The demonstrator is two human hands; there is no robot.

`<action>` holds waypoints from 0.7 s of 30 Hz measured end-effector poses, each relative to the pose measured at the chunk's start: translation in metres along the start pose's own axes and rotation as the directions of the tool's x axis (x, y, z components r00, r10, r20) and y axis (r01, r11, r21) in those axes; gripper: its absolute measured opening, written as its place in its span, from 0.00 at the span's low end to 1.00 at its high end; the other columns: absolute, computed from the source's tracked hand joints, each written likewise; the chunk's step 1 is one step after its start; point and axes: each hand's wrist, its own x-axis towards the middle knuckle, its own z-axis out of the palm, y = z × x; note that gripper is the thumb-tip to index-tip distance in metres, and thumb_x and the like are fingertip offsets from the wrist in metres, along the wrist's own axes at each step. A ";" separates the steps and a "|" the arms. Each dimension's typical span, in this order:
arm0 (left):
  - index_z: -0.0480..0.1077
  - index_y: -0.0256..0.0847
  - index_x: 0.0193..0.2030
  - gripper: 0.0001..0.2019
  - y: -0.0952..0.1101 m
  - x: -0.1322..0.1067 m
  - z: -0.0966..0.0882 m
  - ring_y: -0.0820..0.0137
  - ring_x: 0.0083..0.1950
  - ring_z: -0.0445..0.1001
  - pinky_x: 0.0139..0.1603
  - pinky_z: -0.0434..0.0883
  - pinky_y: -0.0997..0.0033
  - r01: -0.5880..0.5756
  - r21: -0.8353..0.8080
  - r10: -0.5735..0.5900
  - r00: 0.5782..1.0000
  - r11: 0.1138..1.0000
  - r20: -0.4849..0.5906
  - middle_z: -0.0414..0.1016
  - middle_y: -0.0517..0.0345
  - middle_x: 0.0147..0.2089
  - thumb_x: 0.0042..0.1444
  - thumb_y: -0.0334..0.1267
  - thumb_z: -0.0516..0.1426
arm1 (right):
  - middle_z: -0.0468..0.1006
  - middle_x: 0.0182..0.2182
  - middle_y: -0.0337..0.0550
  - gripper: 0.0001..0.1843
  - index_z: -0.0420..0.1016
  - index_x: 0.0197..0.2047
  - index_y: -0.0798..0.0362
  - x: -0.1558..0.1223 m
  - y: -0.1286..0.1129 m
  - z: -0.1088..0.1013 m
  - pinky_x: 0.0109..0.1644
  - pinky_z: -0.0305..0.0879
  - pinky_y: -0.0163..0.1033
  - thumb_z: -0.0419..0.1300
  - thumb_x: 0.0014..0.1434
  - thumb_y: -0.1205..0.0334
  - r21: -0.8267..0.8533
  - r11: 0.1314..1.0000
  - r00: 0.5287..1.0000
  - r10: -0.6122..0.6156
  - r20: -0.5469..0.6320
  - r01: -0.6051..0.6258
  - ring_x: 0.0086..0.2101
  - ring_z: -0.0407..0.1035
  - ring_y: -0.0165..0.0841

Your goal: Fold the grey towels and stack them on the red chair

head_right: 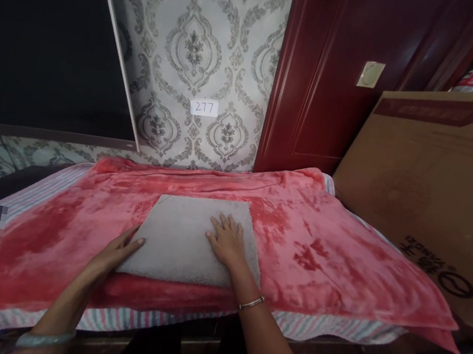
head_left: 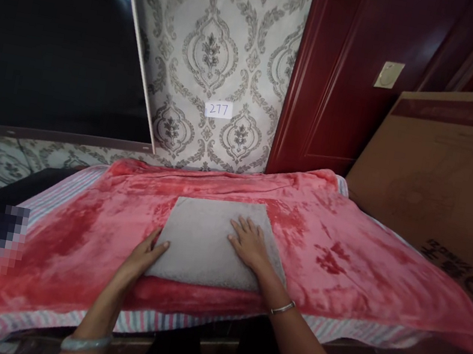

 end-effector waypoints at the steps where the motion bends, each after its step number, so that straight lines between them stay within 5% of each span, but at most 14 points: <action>1: 0.61 0.31 0.70 0.49 0.002 -0.003 0.001 0.49 0.65 0.71 0.65 0.69 0.55 0.005 -0.041 -0.005 1.000 0.999 0.006 0.67 0.35 0.68 0.46 0.58 0.67 | 0.47 0.76 0.43 0.31 0.55 0.75 0.43 0.000 0.000 0.000 0.73 0.35 0.58 0.45 0.72 0.46 0.004 1.000 1.000 -0.004 0.000 0.004 0.73 0.38 0.44; 6: 0.60 0.38 0.72 0.43 0.010 -0.023 0.004 0.54 0.65 0.71 0.60 0.74 0.63 0.001 -0.110 -0.007 0.999 0.994 -0.052 0.68 0.40 0.69 0.51 0.50 0.67 | 0.47 0.75 0.43 0.32 0.55 0.75 0.44 -0.001 -0.001 -0.002 0.73 0.35 0.58 0.46 0.71 0.48 0.023 1.000 1.000 -0.009 -0.006 0.009 0.73 0.38 0.45; 10: 0.58 0.41 0.73 0.45 0.016 -0.036 0.006 0.63 0.45 0.79 0.29 0.75 0.75 0.024 -0.170 -0.026 1.000 0.985 -0.010 0.70 0.41 0.65 0.50 0.48 0.68 | 0.52 0.74 0.46 0.31 0.60 0.73 0.48 0.000 -0.002 -0.007 0.73 0.38 0.58 0.51 0.69 0.52 0.073 0.997 1.000 -0.001 -0.020 0.003 0.73 0.41 0.46; 14: 0.52 0.41 0.75 0.49 0.022 -0.040 0.009 0.74 0.26 0.70 0.15 0.66 0.77 0.120 -0.306 -0.130 0.992 0.944 -0.011 0.75 0.45 0.53 0.49 0.44 0.68 | 0.70 0.65 0.55 0.26 0.74 0.63 0.55 -0.020 -0.012 -0.013 0.70 0.52 0.52 0.52 0.65 0.58 0.345 0.935 0.952 0.024 -0.304 0.086 0.66 0.59 0.44; 17: 0.54 0.41 0.75 0.47 0.030 -0.040 0.012 0.77 0.22 0.67 0.14 0.65 0.78 0.125 -0.389 -0.133 0.991 0.913 0.005 0.75 0.53 0.42 0.49 0.39 0.68 | 0.83 0.42 0.50 0.21 0.82 0.45 0.51 -0.058 -0.031 -0.006 0.55 0.68 0.47 0.51 0.67 0.49 0.632 0.736 0.909 0.057 -0.413 0.241 0.46 0.74 0.41; 19: 0.55 0.40 0.74 0.44 0.037 -0.038 0.014 0.77 0.19 0.65 0.13 0.64 0.78 0.126 -0.426 -0.140 0.990 0.896 -0.002 0.74 0.58 0.36 0.51 0.36 0.67 | 0.80 0.29 0.45 0.25 0.80 0.35 0.51 -0.087 -0.047 0.005 0.41 0.70 0.43 0.54 0.65 0.39 0.829 0.523 0.969 0.020 -0.245 0.198 0.33 0.75 0.38; 21: 0.57 0.40 0.73 0.41 0.046 -0.036 0.016 0.77 0.17 0.65 0.11 0.62 0.79 0.125 -0.450 -0.161 0.986 0.884 -0.042 0.74 0.59 0.34 0.53 0.33 0.65 | 0.79 0.27 0.43 0.29 0.78 0.34 0.53 -0.111 -0.062 0.020 0.34 0.68 0.39 0.58 0.59 0.32 0.960 0.280 0.995 -0.093 0.027 0.000 0.28 0.75 0.36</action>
